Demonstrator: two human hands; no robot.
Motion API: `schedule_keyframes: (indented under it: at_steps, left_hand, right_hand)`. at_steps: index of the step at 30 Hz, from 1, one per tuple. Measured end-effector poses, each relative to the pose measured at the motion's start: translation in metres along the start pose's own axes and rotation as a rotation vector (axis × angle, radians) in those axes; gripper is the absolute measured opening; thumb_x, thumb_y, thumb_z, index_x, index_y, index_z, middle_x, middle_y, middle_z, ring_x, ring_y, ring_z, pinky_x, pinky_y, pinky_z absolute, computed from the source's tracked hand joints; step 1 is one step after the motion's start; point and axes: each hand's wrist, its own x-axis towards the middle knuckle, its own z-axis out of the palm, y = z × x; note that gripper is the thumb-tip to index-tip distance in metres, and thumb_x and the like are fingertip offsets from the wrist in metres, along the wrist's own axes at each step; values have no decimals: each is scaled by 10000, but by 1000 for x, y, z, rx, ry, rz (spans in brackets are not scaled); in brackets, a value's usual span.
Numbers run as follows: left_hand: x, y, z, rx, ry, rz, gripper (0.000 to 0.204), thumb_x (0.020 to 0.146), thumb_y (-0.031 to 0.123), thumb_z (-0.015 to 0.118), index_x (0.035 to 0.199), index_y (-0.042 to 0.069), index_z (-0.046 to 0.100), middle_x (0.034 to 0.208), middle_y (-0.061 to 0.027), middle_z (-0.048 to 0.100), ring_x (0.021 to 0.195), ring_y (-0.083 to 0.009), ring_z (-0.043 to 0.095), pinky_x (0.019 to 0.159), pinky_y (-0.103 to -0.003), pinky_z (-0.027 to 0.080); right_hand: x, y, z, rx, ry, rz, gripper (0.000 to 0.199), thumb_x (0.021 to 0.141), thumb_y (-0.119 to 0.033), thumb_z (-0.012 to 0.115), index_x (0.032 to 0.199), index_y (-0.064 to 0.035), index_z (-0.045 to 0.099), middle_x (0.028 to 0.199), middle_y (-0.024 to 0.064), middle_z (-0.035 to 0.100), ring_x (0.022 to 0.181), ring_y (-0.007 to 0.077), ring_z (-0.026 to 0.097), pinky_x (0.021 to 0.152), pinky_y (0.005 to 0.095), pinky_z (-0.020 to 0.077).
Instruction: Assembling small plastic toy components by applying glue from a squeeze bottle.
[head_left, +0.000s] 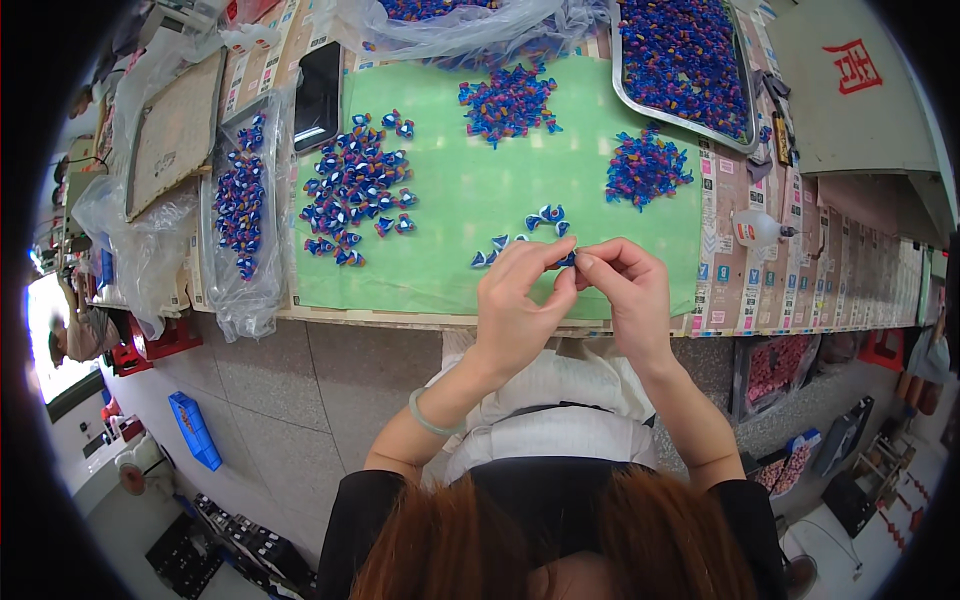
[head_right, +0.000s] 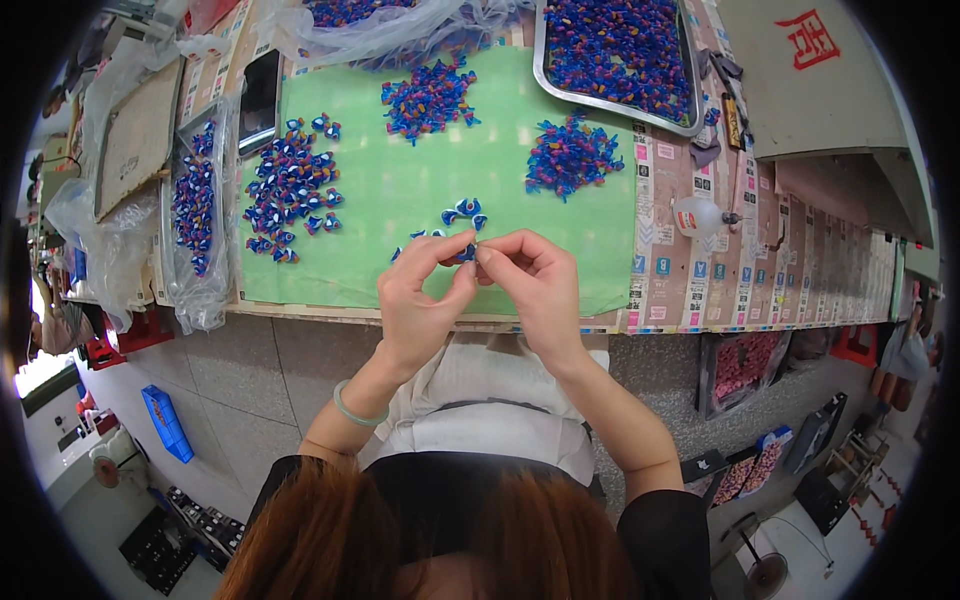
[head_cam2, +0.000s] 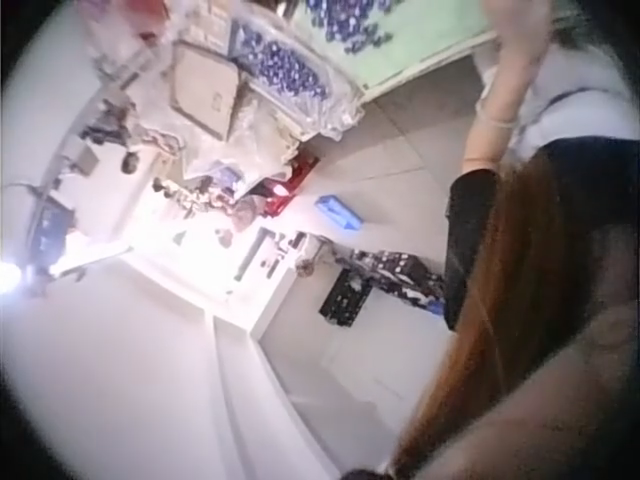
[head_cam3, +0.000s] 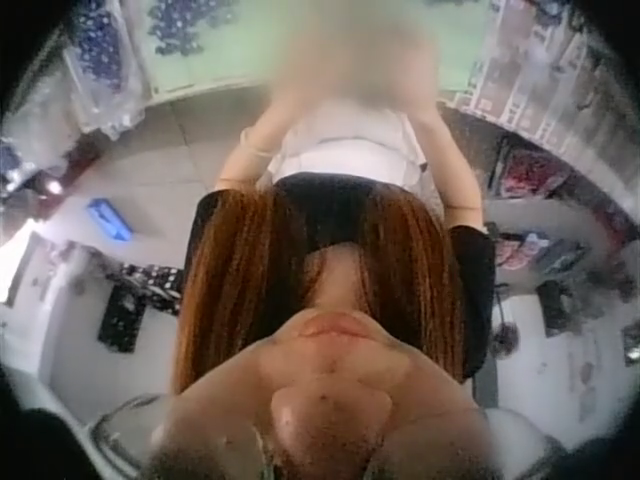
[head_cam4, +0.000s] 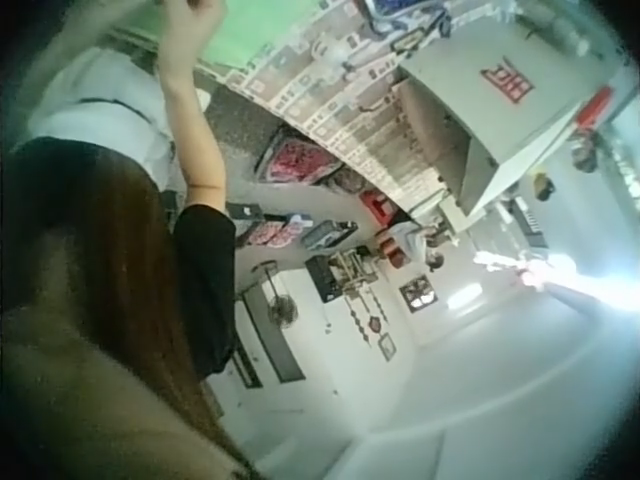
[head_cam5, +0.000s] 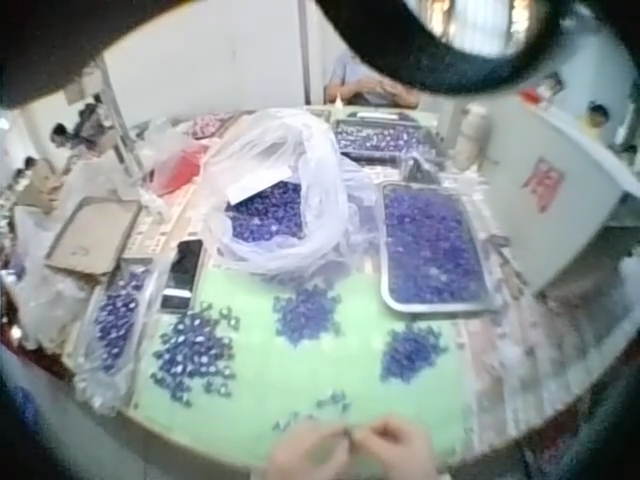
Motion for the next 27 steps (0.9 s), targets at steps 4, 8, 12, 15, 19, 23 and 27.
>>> schedule_keyframes:
  at_steps: [4,8,12,15,19,23,27]
  left_hand:
    - [-1,0,0,-22,-1,-6,284,639,-54,579,915,10,592,736,-69,569,651,-137,528,605,-233,430]
    - [-1,0,0,-118,-50,-82,276,673,-49,571,943,5,579,777,-57,571,691,-119,525,650,-223,419]
    - [0,-1,-3,-500,-125,-341,255,726,11,570,981,9,554,821,-50,570,720,-118,536,691,-238,427]
    - [3,5,-9,-736,-165,-489,277,740,24,569,1013,0,530,851,-43,566,764,-110,528,725,-234,417]
    - [5,7,-13,-798,-240,-489,293,741,-21,554,1031,-11,510,901,-58,558,824,-109,521,743,-223,417]
    - [6,7,-15,-717,-182,-349,250,741,-26,546,990,-18,526,932,-73,550,832,-119,525,756,-232,413]
    - [7,10,-18,-867,-195,-455,207,748,-17,542,955,-23,542,918,-75,556,825,-124,524,761,-234,409]
  right_hand:
    - [-2,1,-1,-17,6,-18,89,771,-61,559,789,25,567,706,41,580,641,75,538,611,189,435]
    - [-3,-3,-1,-45,23,-35,66,774,-30,535,782,31,558,712,61,580,645,101,551,625,211,444]
    - [-3,-8,-4,-3,-13,-23,72,784,-42,526,801,25,546,749,63,577,655,98,541,622,215,438]
    - [-6,-12,-4,102,-36,37,75,797,-57,509,814,13,530,763,62,570,656,100,535,615,220,433]
    - [-9,-15,-3,208,-62,95,72,810,-71,491,820,-3,513,770,60,560,657,103,529,607,226,427]
    - [-10,-15,-2,236,-70,104,69,811,-69,487,815,-4,509,786,59,558,657,104,527,606,227,426]
    - [-15,-17,4,175,-61,37,84,799,-37,496,865,12,515,801,57,557,688,104,528,636,222,428]
